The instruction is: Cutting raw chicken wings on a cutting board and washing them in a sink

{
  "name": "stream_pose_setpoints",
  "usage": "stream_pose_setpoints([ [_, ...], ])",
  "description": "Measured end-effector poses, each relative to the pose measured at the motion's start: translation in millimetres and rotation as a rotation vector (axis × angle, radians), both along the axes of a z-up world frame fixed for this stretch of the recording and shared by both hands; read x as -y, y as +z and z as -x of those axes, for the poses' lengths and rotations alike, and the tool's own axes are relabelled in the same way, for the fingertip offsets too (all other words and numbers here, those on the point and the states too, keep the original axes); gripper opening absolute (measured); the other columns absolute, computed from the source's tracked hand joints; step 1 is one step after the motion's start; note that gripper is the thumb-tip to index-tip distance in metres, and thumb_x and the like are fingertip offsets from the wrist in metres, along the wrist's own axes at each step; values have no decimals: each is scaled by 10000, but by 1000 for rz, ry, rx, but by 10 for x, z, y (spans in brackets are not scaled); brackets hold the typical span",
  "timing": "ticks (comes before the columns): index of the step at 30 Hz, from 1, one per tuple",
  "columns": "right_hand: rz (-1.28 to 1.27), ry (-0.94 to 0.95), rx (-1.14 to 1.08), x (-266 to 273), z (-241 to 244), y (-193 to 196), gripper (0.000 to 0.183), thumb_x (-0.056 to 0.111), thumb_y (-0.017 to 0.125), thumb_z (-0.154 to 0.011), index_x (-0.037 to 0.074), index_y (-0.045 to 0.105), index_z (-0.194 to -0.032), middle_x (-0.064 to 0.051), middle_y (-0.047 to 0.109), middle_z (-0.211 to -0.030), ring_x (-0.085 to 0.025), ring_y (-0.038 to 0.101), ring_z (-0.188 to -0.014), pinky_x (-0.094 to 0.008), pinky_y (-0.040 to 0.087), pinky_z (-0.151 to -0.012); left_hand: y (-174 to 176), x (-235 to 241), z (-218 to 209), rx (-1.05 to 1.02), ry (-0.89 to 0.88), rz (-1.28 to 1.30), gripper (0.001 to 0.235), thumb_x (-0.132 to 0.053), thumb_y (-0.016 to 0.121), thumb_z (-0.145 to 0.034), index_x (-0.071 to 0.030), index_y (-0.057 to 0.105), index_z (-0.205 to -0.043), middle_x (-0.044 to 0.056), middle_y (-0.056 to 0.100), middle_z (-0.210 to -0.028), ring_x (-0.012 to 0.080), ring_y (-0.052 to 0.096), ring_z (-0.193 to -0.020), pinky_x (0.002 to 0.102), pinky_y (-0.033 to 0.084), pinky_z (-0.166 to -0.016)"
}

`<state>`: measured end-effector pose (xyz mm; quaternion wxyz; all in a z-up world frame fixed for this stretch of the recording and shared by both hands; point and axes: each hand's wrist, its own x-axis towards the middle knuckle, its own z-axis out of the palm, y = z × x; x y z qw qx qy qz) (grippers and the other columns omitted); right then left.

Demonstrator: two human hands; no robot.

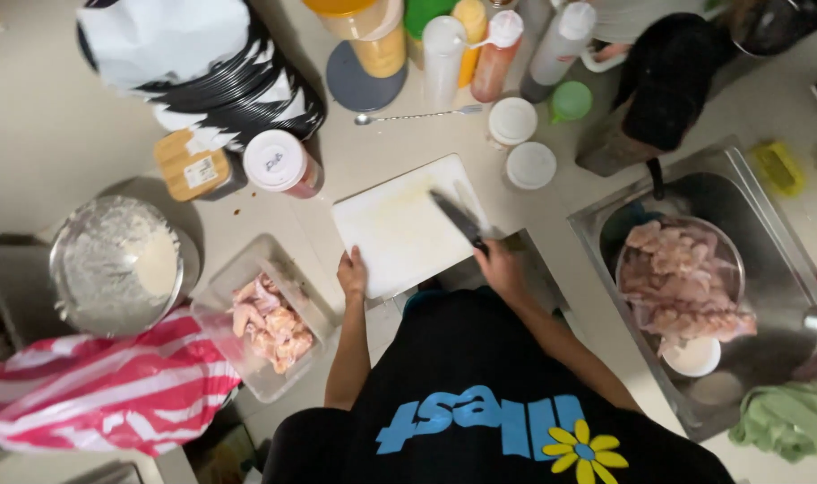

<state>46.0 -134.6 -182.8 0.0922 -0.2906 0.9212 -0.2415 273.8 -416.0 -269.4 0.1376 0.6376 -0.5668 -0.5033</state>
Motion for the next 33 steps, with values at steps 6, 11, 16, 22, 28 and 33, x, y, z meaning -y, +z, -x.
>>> stream_pose_setpoints([
  [6, -128, 27, -58, 654, 87, -355, 428, 420, 682, -922, 125, 652, -1231, -164, 714, -1187, -385, 739, -955, -523, 606, -754, 294, -64, -74, 531, -358, 250, 529, -560, 459, -1028, -152, 693, -1270, 153, 773, -1062, 393, 732, -1024, 535, 566, -891],
  [11, -18, 61, -407, 772, 112, -626, 443, 369, 803, -788, 118, 694, -1137, -172, 667, -1183, -358, 727, -901, -448, 627, -677, 549, -4, -408, 534, -337, 396, 105, -231, 562, -1068, -206, 640, -1133, 78, 657, -1047, 337, 704, -1006, 468, 551, -852],
  [16, 203, -60, -281, 423, 239, -252, 347, 326, 739, -905, 191, 668, -1216, -82, 656, -1162, -287, 691, -1052, -377, 591, -818, 61, -142, -655, 365, -304, 618, 374, -95, 566, -965, -289, 597, -647, -67, 669, -756, 265, 692, -717, 335, 524, -740],
  [22, 327, -342, -116, -936, 433, 244, 220, 214, 620, -1027, 89, 659, -1204, -147, 638, -1178, -360, 640, -1114, -445, 538, -919, 581, -681, -376, 120, -135, 312, 261, -170, 438, -916, -222, 524, -675, -21, 626, -601, 181, 599, -568, 273, 443, -630],
  [28, 147, -562, -182, -2633, 574, 144, 192, 87, 625, -1006, 34, 602, -1189, -186, 594, -1145, -410, 610, -1092, -479, 508, -931, 636, -1012, -210, 83, -106, 245, 219, -187, 409, -946, -211, 461, -735, -13, 666, -640, 153, 644, -569, 239, 467, -627],
  [33, -132, -472, -297, -3785, 596, -258, 167, 82, 674, -964, 39, 597, -1106, -167, 599, -1171, -384, 633, -1070, -451, 532, -912, 710, -1424, -137, -45, -54, 193, 188, -140, 388, -977, -162, 474, -811, 90, 659, -745, 193, 654, -581, 275, 549, -602],
])
